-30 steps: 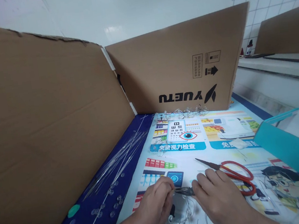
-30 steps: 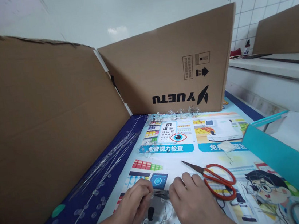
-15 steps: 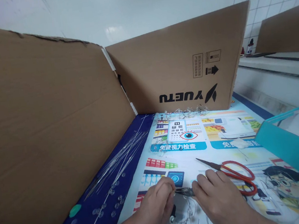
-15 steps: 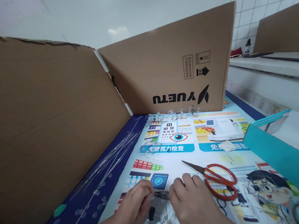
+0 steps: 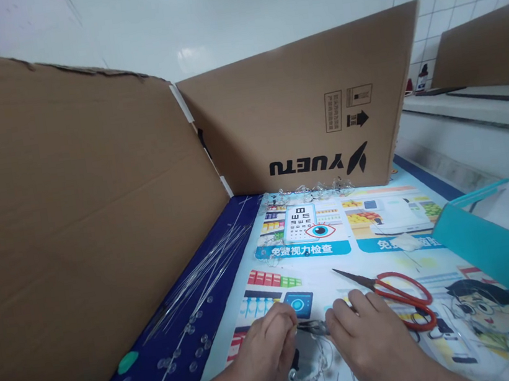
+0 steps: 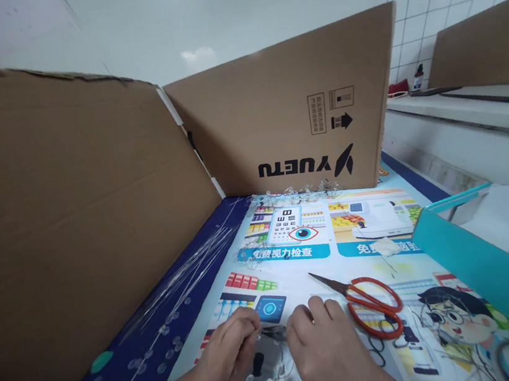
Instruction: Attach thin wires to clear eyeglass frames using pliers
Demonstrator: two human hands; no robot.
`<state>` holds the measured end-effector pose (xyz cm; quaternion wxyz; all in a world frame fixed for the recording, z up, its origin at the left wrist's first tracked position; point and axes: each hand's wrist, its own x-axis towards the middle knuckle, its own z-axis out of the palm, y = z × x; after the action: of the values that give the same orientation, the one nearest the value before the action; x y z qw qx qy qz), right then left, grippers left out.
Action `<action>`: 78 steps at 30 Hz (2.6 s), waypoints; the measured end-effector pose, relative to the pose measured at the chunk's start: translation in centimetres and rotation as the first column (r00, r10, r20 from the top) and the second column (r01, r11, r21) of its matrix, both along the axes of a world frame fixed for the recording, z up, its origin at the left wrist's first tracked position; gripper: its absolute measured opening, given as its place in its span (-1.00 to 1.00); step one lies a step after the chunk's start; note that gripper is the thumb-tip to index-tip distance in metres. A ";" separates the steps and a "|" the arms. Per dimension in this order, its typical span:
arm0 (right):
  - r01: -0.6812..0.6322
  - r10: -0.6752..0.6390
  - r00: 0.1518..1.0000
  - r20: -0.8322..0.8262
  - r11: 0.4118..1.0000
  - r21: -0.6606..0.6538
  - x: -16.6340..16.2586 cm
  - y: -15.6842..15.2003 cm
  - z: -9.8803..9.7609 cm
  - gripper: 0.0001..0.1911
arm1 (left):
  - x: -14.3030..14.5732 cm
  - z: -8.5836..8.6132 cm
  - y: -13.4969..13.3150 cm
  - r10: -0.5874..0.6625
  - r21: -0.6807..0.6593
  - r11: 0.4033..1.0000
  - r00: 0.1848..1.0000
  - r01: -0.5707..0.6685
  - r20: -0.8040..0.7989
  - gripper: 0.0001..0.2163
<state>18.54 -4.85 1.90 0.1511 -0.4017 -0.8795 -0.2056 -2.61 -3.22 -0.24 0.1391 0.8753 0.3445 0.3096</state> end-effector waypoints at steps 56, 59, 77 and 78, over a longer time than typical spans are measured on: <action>0.051 -0.093 0.980 -0.176 0.973 -0.226 0.3 0.4 -0.2 -0.89 | -0.6 0.5 0.1 -0.024 0.023 1.000 0.994 0.021 0.108 -0.86; 0.054 -0.094 0.980 -0.176 0.974 -0.219 0.5 0.6 -0.3 -0.89 | -0.6 0.5 0.4 -0.024 -0.044 0.999 0.991 0.030 0.135 -0.88; 0.032 -0.031 0.992 -0.120 0.999 0.010 0.8 0.5 0.6 -0.85 | -1.2 -0.5 0.3 -0.032 0.079 0.997 0.983 0.018 0.182 -0.81; 0.032 -0.029 0.992 -0.123 0.999 0.018 0.7 0.5 0.7 -0.84 | -1.2 -0.5 0.3 -0.032 0.081 0.997 0.983 0.017 0.181 -0.80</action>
<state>19.29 -4.39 2.59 0.2055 -0.4254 -0.8602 -0.1917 -3.79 -2.95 -0.73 0.1390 0.8523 0.3069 0.4001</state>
